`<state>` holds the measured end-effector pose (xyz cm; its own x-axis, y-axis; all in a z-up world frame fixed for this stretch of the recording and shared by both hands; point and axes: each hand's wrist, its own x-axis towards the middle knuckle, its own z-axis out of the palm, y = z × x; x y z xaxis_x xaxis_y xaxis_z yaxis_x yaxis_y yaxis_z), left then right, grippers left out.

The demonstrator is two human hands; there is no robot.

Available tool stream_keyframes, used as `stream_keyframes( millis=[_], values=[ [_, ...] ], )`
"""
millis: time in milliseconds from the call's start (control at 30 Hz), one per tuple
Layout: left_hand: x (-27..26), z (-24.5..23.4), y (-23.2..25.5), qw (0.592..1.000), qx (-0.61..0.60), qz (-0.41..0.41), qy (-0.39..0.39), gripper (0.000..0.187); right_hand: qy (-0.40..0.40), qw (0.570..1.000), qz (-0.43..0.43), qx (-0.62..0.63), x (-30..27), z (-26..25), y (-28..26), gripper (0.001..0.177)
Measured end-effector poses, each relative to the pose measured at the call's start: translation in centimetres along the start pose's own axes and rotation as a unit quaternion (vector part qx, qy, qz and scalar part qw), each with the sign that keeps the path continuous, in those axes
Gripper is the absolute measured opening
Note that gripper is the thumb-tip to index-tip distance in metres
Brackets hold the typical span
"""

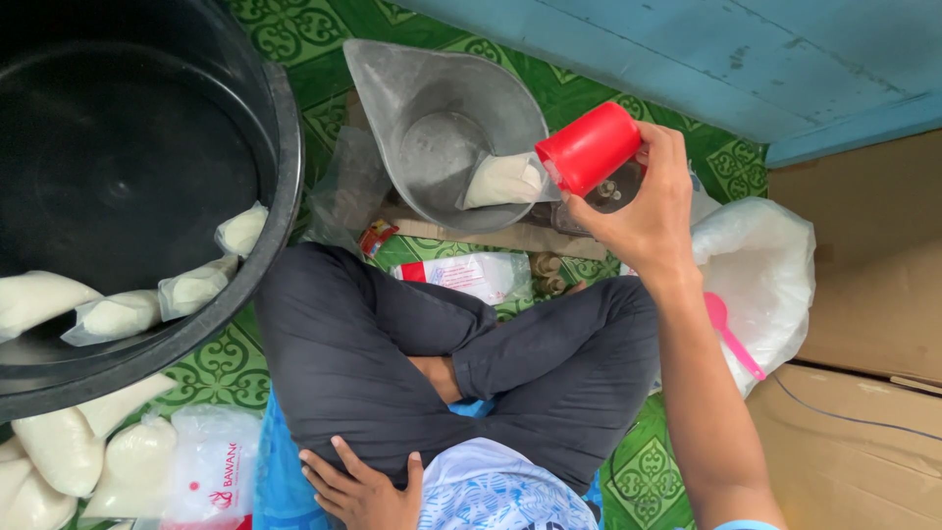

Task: Manually scooping powdered food into plastic bags and organizing them in a tub.

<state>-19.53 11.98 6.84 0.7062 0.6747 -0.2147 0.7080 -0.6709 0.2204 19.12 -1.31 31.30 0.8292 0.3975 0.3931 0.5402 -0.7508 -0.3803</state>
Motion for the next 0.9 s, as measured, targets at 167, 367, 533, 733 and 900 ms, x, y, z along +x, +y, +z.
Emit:
stream_keyframes(
  millis=[167,367,533,733,900],
  values=[
    [0.0,0.2,-0.2,1.000,0.001,-0.002,-0.012,0.121,-0.001,1.000,-0.001,-0.015,0.0,0.3,-0.4,0.073],
    [0.0,0.2,-0.1,1.000,0.004,-0.004,-0.004,0.121,0.003,1.000,0.003,-0.022,0.2,0.4,-0.6,0.074],
    [0.0,0.2,0.0,1.000,0.003,-0.008,-0.008,0.122,0.005,1.000,0.002,-0.020,0.0,0.4,0.0,0.075],
    [-0.1,0.3,0.0,1.000,-0.001,-0.006,0.005,0.119,0.021,0.999,0.015,0.022,-0.4,0.5,2.0,0.069],
    [-0.2,0.6,0.0,1.000,0.021,-0.006,0.023,0.119,-0.009,0.965,0.201,0.165,-1.5,0.5,5.3,0.058]
  ],
)
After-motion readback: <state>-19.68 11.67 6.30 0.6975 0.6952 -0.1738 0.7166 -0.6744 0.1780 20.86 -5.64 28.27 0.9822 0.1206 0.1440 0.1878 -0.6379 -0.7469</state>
